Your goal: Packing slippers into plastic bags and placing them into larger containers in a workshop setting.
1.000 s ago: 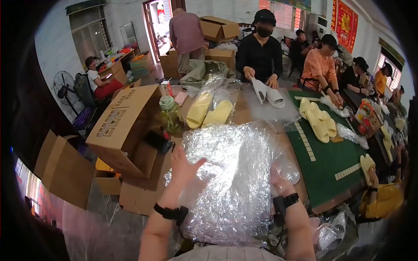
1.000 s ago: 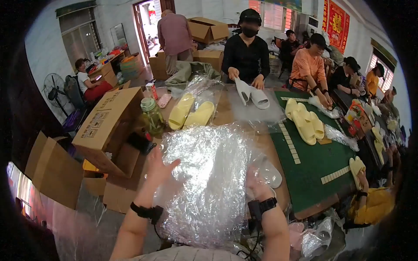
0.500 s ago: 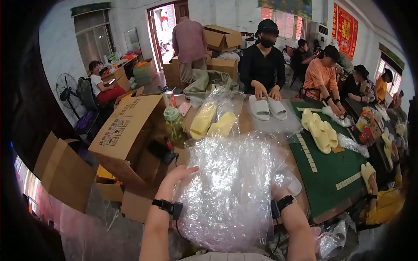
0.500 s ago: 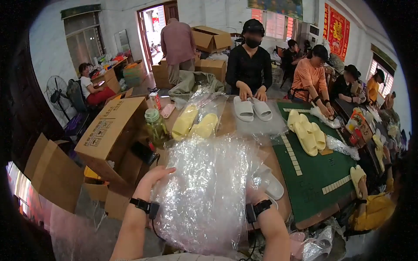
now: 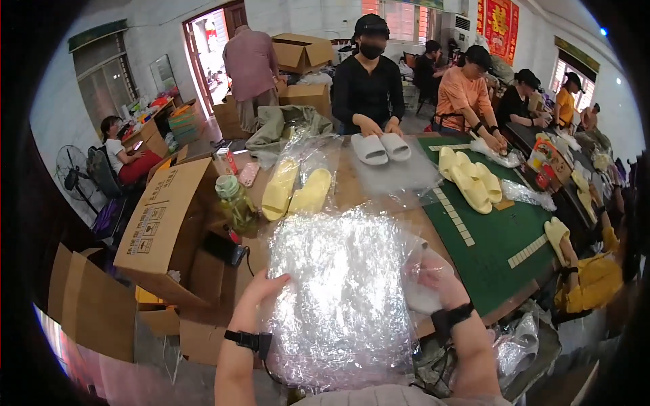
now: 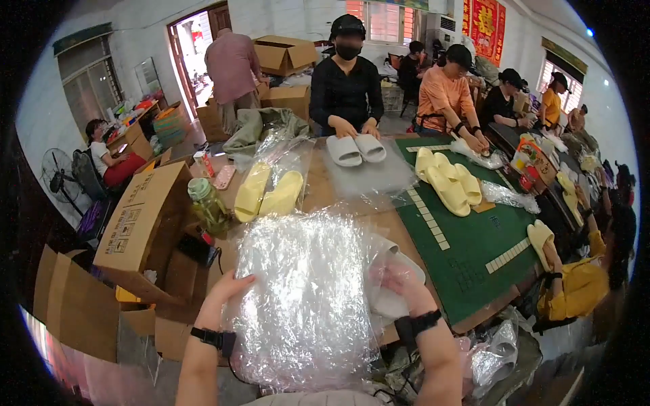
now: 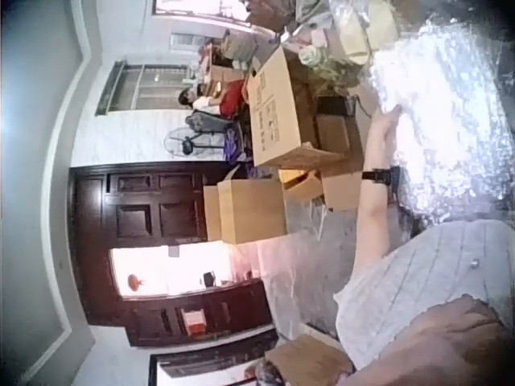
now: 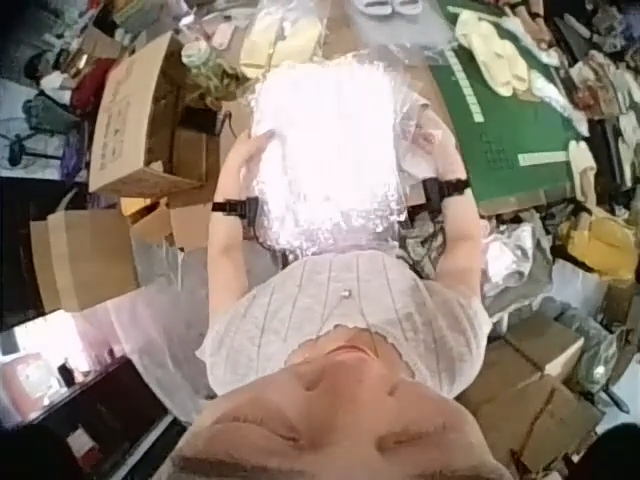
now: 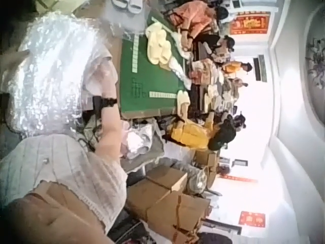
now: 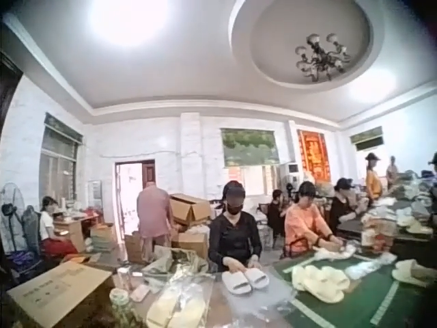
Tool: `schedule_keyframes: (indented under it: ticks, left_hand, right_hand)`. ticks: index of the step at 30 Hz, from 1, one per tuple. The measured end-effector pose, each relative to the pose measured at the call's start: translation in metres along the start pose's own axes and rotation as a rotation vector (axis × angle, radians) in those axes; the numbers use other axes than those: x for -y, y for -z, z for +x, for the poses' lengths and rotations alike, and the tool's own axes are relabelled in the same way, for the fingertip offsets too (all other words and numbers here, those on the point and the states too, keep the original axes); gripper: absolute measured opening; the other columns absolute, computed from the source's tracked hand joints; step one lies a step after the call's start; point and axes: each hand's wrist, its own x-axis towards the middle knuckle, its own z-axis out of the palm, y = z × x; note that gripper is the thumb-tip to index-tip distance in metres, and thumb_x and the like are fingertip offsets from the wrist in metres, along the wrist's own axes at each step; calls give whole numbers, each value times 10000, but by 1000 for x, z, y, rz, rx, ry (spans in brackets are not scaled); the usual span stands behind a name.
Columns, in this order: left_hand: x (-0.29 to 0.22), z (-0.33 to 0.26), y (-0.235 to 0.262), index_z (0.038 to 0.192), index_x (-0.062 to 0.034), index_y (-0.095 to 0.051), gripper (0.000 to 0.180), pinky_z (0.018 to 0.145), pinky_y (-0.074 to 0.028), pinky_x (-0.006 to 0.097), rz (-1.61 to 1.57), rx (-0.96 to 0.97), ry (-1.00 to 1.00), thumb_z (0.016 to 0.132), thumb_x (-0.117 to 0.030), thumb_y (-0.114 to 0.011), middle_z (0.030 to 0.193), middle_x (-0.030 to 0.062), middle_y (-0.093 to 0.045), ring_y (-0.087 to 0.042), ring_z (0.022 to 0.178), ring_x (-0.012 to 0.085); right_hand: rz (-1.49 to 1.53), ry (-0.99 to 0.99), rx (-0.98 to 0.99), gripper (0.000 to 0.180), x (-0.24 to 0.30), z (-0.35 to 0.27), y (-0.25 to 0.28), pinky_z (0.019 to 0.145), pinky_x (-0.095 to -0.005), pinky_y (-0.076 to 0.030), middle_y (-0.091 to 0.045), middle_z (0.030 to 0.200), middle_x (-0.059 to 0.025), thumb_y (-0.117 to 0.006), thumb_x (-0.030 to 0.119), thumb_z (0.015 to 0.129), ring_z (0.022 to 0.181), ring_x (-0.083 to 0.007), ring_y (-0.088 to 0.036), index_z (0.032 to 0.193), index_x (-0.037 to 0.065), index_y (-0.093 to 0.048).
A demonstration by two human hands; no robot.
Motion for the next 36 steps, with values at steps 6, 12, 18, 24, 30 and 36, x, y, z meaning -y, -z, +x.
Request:
schedule_keyframes:
  ticks: [6,12,18,24,30,36]
  left_hand:
    - [-18,-22,-17,1311,27,-567,612,859,-538,340,-490,234,-153,823,-231,-831,1145,124,-688,-662,991,206]
    - [25,34,-24,1318,29,-563,636,861,-541,335,-135,109,-185,817,-254,-834,1149,154,-687,-664,990,212]
    - [39,44,-42,1443,17,-449,885,906,-533,375,250,-86,-124,759,-371,-857,1253,188,-648,-656,1086,273]
    - [32,31,-39,1347,3,-545,746,921,-527,360,-69,100,-152,766,-341,-862,1186,155,-691,-671,1045,253]
    - [33,36,-41,1360,15,-531,775,936,-521,367,-60,57,-160,763,-351,-864,1204,176,-680,-659,1081,268]
    - [26,32,-46,1429,56,-441,896,964,-509,377,60,17,-163,764,-377,-859,1283,214,-635,-636,1141,309]
  right_hand:
    - [556,-61,212,707,-32,-50,49,1064,-461,-407,-527,1444,-125,-496,586,981,1320,-279,-489,1491,104,-419]
    - [364,153,26,880,-25,0,26,1004,-389,-456,-556,1329,-81,-534,751,871,1193,-229,-542,1452,93,-469]
    - [807,265,-19,879,-29,41,55,1024,-384,-450,-584,1279,-142,-537,753,866,1187,-281,-550,1340,14,-527]
    - [68,175,-433,676,-24,-21,45,932,-399,-500,-600,1305,-147,-599,460,962,1143,-250,-585,1425,-16,-475]
    - [-550,35,-394,655,-1,5,3,849,-334,-519,-640,1169,-90,-725,321,908,947,-166,-603,1392,-51,-486]
    - [-745,184,-197,710,-3,51,-32,965,-349,-497,-637,1255,-131,-814,288,828,1145,-228,-608,1374,-34,-491]
